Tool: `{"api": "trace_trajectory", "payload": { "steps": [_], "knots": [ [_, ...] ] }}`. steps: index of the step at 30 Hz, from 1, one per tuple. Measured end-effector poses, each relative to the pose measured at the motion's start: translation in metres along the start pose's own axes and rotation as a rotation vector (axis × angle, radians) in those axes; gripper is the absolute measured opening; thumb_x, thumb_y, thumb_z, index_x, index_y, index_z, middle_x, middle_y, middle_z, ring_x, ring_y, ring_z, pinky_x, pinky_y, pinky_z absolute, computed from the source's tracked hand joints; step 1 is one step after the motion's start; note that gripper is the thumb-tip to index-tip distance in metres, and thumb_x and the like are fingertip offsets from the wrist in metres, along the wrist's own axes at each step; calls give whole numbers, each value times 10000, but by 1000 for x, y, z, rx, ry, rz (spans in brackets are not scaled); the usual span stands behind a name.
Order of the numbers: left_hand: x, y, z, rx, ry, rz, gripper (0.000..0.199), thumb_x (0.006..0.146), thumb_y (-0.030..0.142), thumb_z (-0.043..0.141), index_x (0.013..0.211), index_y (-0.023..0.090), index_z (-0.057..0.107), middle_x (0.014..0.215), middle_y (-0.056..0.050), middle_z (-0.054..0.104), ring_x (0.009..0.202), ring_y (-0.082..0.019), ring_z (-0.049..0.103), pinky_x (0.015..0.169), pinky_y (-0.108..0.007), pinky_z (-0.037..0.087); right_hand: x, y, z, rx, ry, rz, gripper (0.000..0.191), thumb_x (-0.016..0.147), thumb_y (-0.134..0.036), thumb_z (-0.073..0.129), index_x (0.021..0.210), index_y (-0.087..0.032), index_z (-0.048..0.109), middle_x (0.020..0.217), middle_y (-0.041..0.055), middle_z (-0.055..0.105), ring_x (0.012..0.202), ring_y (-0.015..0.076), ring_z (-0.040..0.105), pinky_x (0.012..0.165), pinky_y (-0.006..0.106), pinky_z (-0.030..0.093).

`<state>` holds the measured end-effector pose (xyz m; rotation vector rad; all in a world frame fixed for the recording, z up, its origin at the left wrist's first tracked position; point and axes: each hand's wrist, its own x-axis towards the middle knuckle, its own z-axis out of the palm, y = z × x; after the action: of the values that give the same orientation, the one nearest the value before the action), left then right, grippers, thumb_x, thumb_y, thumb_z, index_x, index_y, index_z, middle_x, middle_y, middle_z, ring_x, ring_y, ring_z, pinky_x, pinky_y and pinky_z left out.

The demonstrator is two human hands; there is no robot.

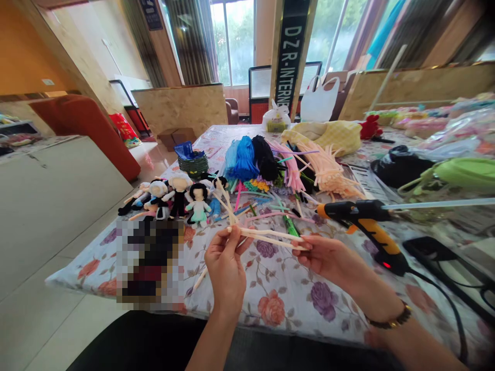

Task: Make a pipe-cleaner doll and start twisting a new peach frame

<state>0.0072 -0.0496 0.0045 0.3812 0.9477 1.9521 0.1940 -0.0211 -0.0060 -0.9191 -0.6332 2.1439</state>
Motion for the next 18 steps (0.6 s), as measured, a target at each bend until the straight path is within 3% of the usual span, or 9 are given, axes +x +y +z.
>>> {"api": "trace_trajectory", "payload": {
  "steps": [2, 5, 9, 18],
  "knots": [
    [1, 2, 1, 10, -20, 19, 159, 609, 185, 771, 635, 131, 623, 672, 14, 665, 634, -110, 663, 644, -239, 577, -1, 1, 0, -89, -32, 43, 241, 715, -283, 687, 569, -149, 550, 698, 36, 604, 648, 101, 570, 616, 214, 482],
    [3, 5, 2, 3, -37, 0, 164, 590, 176, 780, 627, 127, 628, 660, 5, 669, 615, -113, 663, 609, -221, 572, 1, 5, -1, -156, -93, 73, 310, 734, -325, 676, 548, -142, 510, 636, 29, 600, 522, 60, 505, 492, 177, 412],
    [5, 9, 3, -18, -26, -19, 167, 577, 170, 787, 622, 126, 632, 656, 5, 672, 610, -109, 662, 604, -220, 573, 4, 11, 0, -118, -49, 12, 273, 670, -302, 739, 581, -119, 557, 545, -15, 545, 449, 22, 436, 400, 136, 309],
    [0, 23, 4, 21, -76, -22, 126, 590, 170, 781, 634, 144, 665, 664, 6, 687, 616, -122, 673, 597, -224, 578, 3, 9, -1, -234, -93, 22, 212, 719, -306, 722, 674, -109, 657, 669, 27, 671, 501, 30, 567, 483, 115, 449]
  ]
}}
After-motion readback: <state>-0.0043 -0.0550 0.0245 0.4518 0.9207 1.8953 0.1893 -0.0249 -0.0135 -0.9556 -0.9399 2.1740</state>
